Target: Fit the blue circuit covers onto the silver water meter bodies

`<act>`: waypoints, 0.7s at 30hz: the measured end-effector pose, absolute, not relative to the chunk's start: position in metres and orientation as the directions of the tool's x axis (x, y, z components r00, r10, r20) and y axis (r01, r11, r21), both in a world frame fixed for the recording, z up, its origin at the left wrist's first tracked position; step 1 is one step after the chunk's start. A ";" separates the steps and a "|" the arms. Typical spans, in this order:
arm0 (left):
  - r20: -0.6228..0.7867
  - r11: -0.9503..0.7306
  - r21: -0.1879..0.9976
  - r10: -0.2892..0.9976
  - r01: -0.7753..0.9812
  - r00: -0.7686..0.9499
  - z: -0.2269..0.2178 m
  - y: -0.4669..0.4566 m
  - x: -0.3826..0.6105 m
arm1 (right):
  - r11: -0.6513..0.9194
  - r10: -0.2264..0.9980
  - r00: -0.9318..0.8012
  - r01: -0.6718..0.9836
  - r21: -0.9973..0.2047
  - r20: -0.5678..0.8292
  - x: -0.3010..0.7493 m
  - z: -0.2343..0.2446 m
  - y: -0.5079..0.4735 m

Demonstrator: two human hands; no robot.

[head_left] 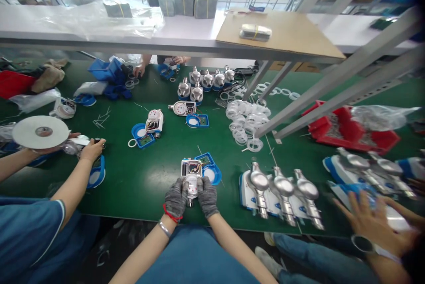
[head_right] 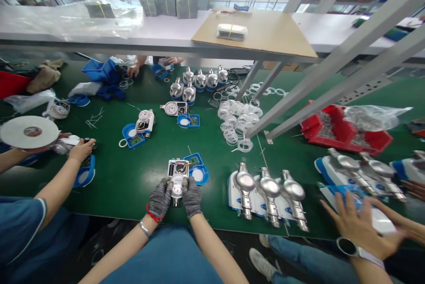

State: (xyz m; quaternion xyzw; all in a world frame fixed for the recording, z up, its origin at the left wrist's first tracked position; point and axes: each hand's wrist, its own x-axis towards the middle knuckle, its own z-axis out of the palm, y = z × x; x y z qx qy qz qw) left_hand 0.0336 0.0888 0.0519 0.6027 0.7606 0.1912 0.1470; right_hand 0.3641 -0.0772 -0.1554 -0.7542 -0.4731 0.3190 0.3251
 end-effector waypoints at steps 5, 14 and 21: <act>0.002 0.338 0.718 0.873 0.608 -0.488 0.036 0.102 -0.011 | -0.334 0.924 0.337 0.482 -0.810 -0.180 0.349 -0.151 -0.076; -0.018 0.084 0.596 0.996 0.798 -0.092 0.002 0.054 -0.078 | -0.408 0.888 0.402 0.471 -0.782 -0.222 0.345 -0.147 -0.070; 0.184 0.083 0.576 0.956 0.813 -0.228 0.038 0.026 -0.075 | -0.406 0.892 0.398 0.500 -0.764 -0.213 0.344 -0.148 -0.071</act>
